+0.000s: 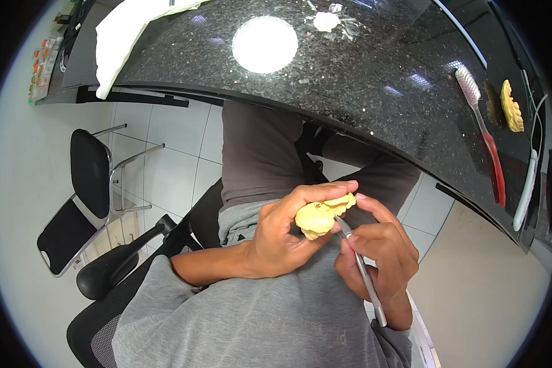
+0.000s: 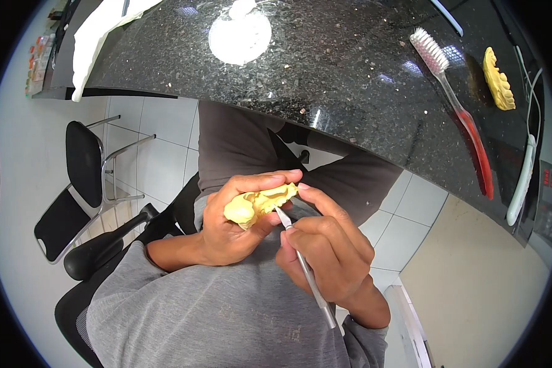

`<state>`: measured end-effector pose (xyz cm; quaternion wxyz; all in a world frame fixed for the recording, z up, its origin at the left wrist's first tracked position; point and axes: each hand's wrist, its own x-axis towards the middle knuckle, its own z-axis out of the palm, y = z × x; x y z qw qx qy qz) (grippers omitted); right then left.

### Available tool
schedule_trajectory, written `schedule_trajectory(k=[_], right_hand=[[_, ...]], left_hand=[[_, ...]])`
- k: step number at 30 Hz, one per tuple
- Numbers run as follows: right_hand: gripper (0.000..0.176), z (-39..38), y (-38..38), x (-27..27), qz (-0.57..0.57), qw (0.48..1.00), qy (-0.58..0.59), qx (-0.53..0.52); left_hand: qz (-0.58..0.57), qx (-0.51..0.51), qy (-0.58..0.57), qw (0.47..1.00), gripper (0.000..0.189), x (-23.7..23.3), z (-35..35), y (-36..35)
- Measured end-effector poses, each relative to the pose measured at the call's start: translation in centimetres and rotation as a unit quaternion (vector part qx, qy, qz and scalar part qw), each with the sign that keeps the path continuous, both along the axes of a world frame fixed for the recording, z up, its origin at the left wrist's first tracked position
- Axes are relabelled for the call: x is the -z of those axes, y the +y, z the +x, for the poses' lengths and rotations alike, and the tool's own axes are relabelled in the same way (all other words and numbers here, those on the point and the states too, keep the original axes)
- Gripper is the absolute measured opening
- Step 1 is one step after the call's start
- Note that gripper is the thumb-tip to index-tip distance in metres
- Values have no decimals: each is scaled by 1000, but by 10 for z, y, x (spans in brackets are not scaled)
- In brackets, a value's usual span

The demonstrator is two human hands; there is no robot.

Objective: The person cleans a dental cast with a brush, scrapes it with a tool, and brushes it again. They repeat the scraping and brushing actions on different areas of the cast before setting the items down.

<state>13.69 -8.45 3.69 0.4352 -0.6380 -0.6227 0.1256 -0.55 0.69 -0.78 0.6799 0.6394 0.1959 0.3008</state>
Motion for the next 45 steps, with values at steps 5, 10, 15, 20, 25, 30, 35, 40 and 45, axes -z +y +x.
schedule_trajectory(k=[5, 10, 15, 20, 25, 30, 35, 40, 45], right_hand=[[22, 2, -2, 0, -3, 998, 56, -3], [35, 19, -17, -12, 33, 991, 129, 11], [33, 23, -17, -13, 41, 989, 113, 88], [32, 19, -14, -12, 27, 994, 75, 72], [31, 19, -9, -21, 12, 996, 76, 54], [29, 17, 0, -19, 21, 997, 62, 37], [29, 13, 0, -17, 15, 995, 83, 48], [27, 11, 4, -24, -10, 997, 82, 11], [26, 15, 6, -29, -18, 999, 31, 15]], left_hand=[[-47, 13, 31, 998, 33, -3, -2, -1], [-225, 12, -39, 973, 30, -7, 0, 0], [-343, 50, -22, 938, 47, -14, 1, 2], [-310, 101, -27, 945, 66, -15, 0, 7], [-371, 172, -46, 911, 73, -20, -1, 15], [-433, 213, -58, 874, 80, -23, -1, 17], [-508, 228, -68, 828, 78, -27, -3, 21], [-498, 232, -42, 835, 73, -30, -7, 22], [-501, 259, -60, 824, 69, -29, -7, 24]])
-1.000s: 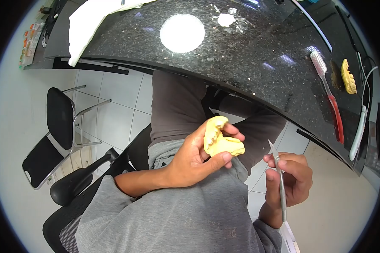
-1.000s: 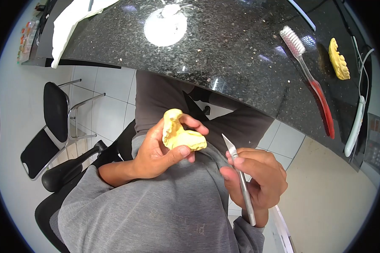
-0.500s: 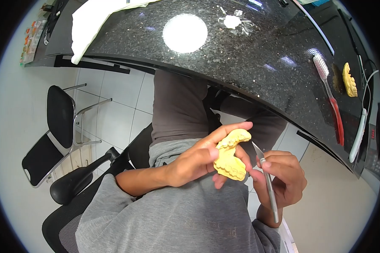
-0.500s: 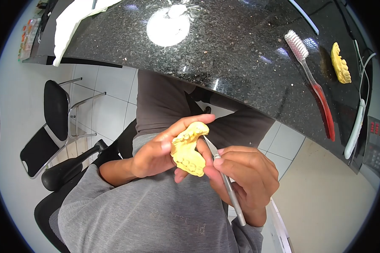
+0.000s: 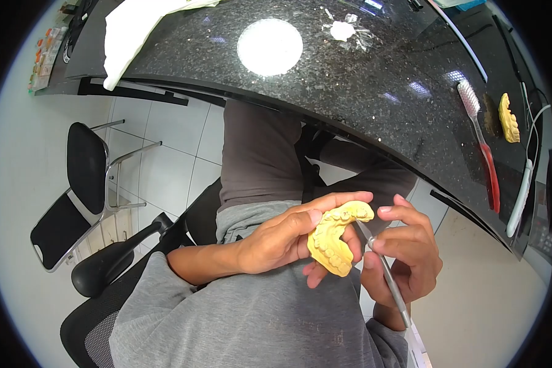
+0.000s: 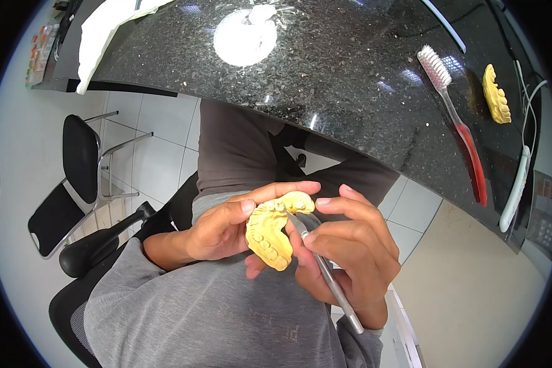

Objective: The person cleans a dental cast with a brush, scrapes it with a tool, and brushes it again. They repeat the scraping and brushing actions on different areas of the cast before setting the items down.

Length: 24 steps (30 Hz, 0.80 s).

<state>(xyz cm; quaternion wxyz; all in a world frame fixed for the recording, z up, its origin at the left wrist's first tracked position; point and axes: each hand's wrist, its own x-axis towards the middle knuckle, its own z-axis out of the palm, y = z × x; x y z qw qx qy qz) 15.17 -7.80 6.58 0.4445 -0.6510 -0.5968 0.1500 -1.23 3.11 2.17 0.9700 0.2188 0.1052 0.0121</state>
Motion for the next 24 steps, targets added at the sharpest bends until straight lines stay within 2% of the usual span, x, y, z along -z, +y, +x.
schedule_trajectory(k=[10, 13, 15, 21, 24], right_hand=[[24, -2, 0, 7, 11, 999, 32, -21], [22, -4, -4, 9, 0, 997, 81, -7], [22, -6, -5, 14, 11, 996, 89, -2], [32, -1, -9, 17, 3, 999, 46, -25], [35, -5, -5, 20, 5, 1000, 19, -3]], left_hand=[[24, -1, 29, 999, 68, 1, 1, -5], [3, -20, 24, 999, 57, 2, 1, -6], [12, -6, 51, 999, 68, 4, 1, -5], [23, -1, 117, 993, 73, 4, 4, -6], [27, -4, 87, 996, 73, 7, 4, -6]])
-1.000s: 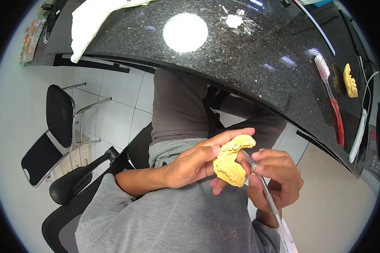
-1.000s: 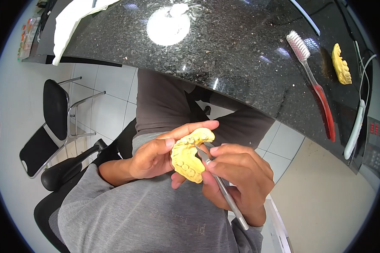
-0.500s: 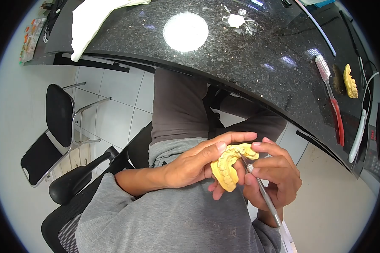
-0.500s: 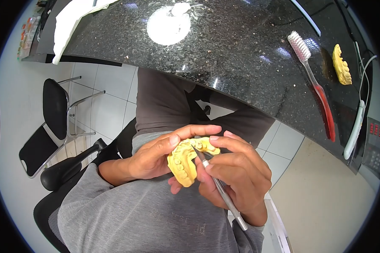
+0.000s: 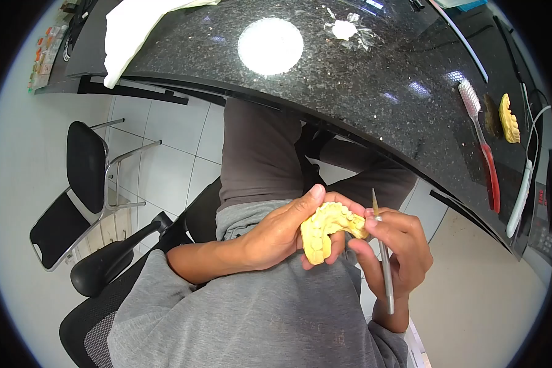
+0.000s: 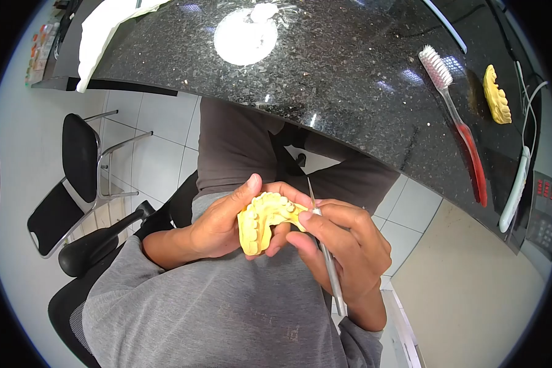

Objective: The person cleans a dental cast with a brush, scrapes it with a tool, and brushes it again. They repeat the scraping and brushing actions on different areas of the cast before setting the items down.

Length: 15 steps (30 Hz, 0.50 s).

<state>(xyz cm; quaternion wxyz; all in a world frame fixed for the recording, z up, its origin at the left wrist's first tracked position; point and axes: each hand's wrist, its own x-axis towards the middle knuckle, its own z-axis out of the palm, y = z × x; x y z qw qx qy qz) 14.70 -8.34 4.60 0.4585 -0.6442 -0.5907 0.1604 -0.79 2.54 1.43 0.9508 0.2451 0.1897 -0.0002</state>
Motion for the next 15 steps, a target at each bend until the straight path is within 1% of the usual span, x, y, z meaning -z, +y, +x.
schedule_trajectory(k=[2, 4, 7, 9, 10, 12, 13, 15], right_hand=[[34, -3, 0, 1, -1, 1000, -6, 13], [31, -5, -2, 5, 20, 999, -39, 21], [30, -6, -2, 11, 35, 999, -31, 18], [29, -8, -2, 12, 33, 999, -21, 32], [29, -10, -2, 12, 32, 998, -11, 44], [30, -13, -2, 13, 26, 998, -8, 62], [31, -14, -2, 14, 17, 997, -5, 79], [31, -16, -2, 12, 14, 996, -3, 90]], left_hand=[[-2, -6, 9, 1000, 73, 1, 1, -1], [-4, -12, 18, 1000, 73, 1, 2, -1], [6, -1, 10, 1000, 77, 1, 1, 0], [6, -40, -3, 999, 93, 0, 0, -2], [6, -39, -3, 999, 93, 2, -2, -4], [150, -95, -46, 983, 102, 11, -8, -10], [151, -95, -46, 983, 102, 13, -7, -15], [221, -176, -70, 957, 102, 17, -1, -27]])
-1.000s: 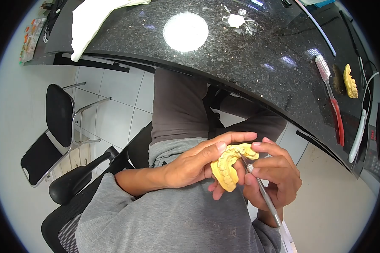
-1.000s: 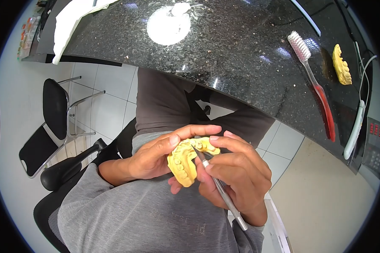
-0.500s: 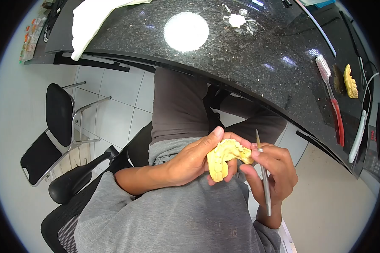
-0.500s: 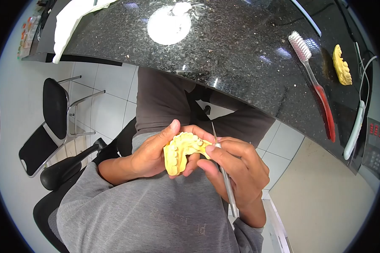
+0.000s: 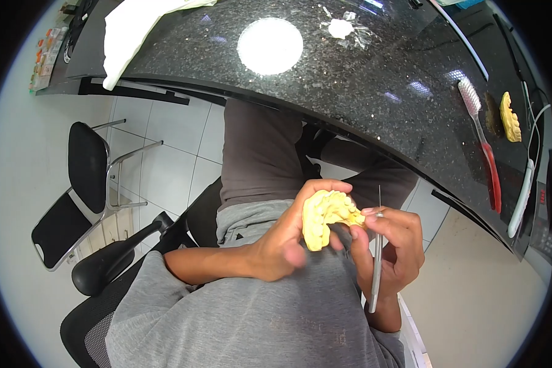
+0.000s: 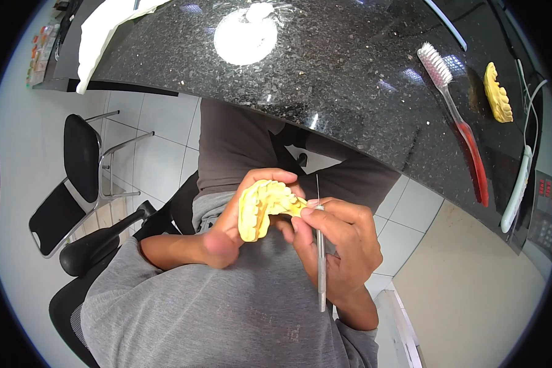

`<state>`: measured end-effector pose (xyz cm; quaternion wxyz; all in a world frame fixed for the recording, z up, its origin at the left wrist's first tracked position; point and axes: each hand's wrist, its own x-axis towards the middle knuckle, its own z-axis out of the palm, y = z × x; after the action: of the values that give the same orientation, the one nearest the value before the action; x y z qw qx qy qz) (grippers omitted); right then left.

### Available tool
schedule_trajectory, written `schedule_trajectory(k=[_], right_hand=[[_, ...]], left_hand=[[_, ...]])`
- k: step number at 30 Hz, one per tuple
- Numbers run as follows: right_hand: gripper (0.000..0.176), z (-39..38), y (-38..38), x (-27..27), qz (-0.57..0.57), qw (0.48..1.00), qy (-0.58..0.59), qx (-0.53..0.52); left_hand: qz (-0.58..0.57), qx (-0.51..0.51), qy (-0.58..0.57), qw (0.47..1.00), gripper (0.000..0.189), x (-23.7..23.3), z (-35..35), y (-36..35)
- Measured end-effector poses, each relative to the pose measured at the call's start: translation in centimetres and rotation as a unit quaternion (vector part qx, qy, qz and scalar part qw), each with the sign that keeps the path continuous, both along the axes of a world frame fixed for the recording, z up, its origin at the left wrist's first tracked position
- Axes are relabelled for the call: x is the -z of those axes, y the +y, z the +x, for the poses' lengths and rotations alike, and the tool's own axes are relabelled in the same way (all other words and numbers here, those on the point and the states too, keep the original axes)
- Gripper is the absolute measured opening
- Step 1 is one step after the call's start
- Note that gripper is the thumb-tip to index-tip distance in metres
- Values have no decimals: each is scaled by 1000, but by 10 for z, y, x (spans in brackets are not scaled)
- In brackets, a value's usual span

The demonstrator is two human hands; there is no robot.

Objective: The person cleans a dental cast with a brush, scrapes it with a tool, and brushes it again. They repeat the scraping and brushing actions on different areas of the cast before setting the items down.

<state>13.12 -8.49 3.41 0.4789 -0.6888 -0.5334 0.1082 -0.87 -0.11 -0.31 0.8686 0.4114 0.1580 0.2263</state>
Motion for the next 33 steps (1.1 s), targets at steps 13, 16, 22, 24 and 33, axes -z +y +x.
schedule_trajectory(k=[13, 16, 22, 24, 33], right_hand=[[31, 8, 7, -11, 93, 990, 90, -60], [27, 10, 8, -15, 98, 990, 83, -50], [27, 10, 8, -16, 86, 991, 80, -56], [27, 10, 9, -19, 75, 992, 73, -64], [30, 10, 12, -17, 47, 996, 20, -78]], left_hand=[[-52, -77, 3, 996, 24, -22, 15, 4], [30, -113, -30, 993, 23, -23, 21, 5], [-4, -120, -58, 991, 26, -29, 22, 4], [8, -132, -12, 991, 26, -30, 22, 3], [73, -151, -5, 986, 30, -19, 22, 2]])
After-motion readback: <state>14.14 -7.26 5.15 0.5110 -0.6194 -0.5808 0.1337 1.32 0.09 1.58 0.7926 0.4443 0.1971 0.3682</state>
